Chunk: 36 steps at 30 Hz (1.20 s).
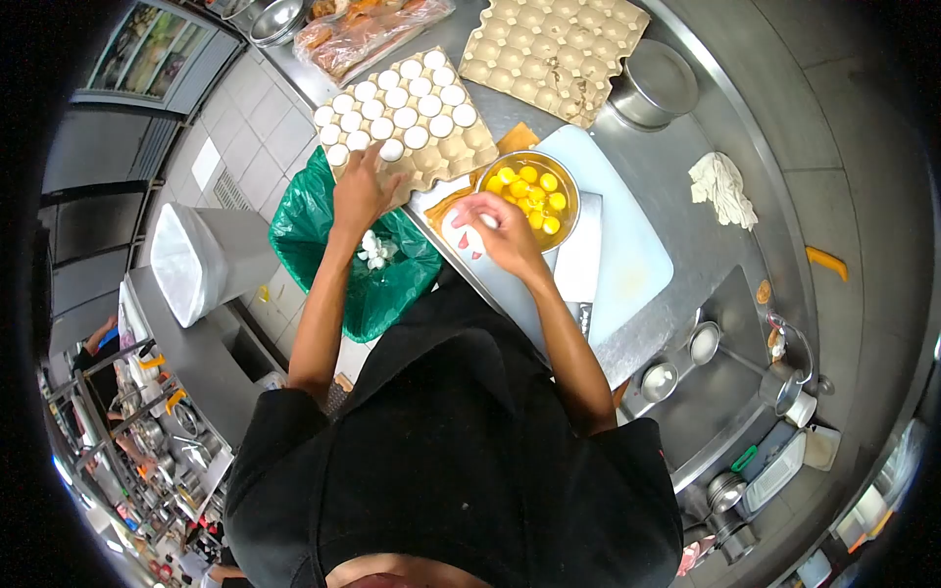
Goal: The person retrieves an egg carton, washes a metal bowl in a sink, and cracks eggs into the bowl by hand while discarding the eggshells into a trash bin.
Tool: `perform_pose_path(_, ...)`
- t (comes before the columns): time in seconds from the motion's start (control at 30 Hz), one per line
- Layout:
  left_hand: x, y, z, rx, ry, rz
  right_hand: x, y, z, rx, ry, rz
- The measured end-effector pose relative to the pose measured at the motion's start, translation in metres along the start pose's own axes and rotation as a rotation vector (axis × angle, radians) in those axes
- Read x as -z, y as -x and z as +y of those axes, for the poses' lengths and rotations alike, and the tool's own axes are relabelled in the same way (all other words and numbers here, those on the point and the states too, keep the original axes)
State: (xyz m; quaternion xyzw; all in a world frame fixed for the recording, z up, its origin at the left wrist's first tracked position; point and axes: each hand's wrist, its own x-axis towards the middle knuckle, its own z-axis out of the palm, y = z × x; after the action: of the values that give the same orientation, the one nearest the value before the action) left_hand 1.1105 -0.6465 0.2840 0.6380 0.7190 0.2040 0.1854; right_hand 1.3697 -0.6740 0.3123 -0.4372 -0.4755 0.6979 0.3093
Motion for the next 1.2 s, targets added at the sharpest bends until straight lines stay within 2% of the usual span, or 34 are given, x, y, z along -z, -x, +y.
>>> perform_pose_path(0.07, -0.029, -0.024, -0.011, -0.149, -0.248, 0.168, 0.018, 0.001, 0.004, 0.02, -0.187, 0.191)
perform_pose_path(0.17, -0.028, -0.046, -0.017, -0.061, -0.292, 0.031, 0.063, 0.017, 0.0, 0.19, -0.499, 0.42)
perform_pose_path(0.23, -0.022, -0.048, -0.014, -0.051, -0.303, -0.011, 0.086, 0.036, 0.0, 0.241, -0.481, 0.546)
perform_pose_path(0.3, -0.015, -0.046, -0.011, -0.058, -0.321, -0.025, 0.097, 0.047, 0.003, 0.256, -0.426, 0.553)
perform_pose_path(0.37, -0.004, -0.034, 0.008, -0.061, -0.309, 0.025, 0.088, 0.055, -0.008, 0.191, -0.233, 0.636)
perform_pose_path(0.43, 0.001, -0.015, 0.041, 0.092, 0.236, -0.045, 0.069, 0.059, -0.022, 0.239, 0.044, 0.611)
perform_pose_path(0.5, -0.031, 0.002, 0.063, -0.083, 0.909, -0.205, 0.051, 0.051, -0.034, 0.359, 0.066, 0.468)
perform_pose_path(0.53, -0.037, 0.011, 0.082, -0.049, 1.067, -0.294, 0.043, 0.046, -0.045, 0.36, 0.065, 0.463)
perform_pose_path(0.57, -0.04, 0.017, 0.1, -0.018, 1.225, -0.381, 0.036, 0.04, -0.057, 0.52, 0.167, 0.497)
perform_pose_path(0.6, -0.041, 0.02, 0.113, -0.017, 1.225, -0.376, 0.032, 0.036, -0.066, 0.677, 0.269, 0.531)
perform_pose_path(0.63, -0.04, 0.022, 0.124, -0.019, 1.237, -0.437, 0.029, 0.034, -0.07, 0.675, 0.268, 0.53)
perform_pose_path(0.7, -0.037, 0.023, 0.136, -0.023, 1.249, -0.498, 0.029, 0.03, -0.076, 0.941, 0.519, 0.618)
perform_pose_path(0.77, -0.036, 0.022, 0.143, -0.052, 1.32, -0.491, 0.034, 0.025, -0.058, 0.915, 0.628, 0.594)
perform_pose_path(0.83, -0.039, 0.021, 0.141, -0.053, 1.292, -0.508, 0.041, 0.024, -0.046, 0.725, 0.522, 0.526)
perform_pose_path(0.87, -0.04, 0.019, 0.14, -0.047, 1.259, -0.528, 0.041, 0.023, -0.042, 0.713, 0.212, 0.515)
perform_pose_path(0.9, -0.042, 0.017, 0.138, -0.046, 1.257, -0.526, 0.046, 0.021, -0.041, 0.714, 0.21, 0.514)
perform_pose_path(1.0, -0.038, 0.02, 0.142, -0.083, 1.235, -0.562, 0.066, 0.03, -0.041, 0.419, -0.025, 0.543)
perform_pose_path(1.03, -0.039, 0.02, 0.143, -0.089, 1.233, -0.571, 0.069, 0.033, -0.041, 0.421, -0.027, 0.552)
perform_pose_path(1.1, -0.039, 0.018, 0.145, -0.109, 1.216, -0.613, 0.073, 0.038, -0.042, 0.175, 0.066, 0.348)
perform_pose_path(1.2, -0.04, 0.018, 0.146, -0.095, 1.161, -0.63, 0.07, 0.04, -0.046, 0.122, 0.07, 0.346)
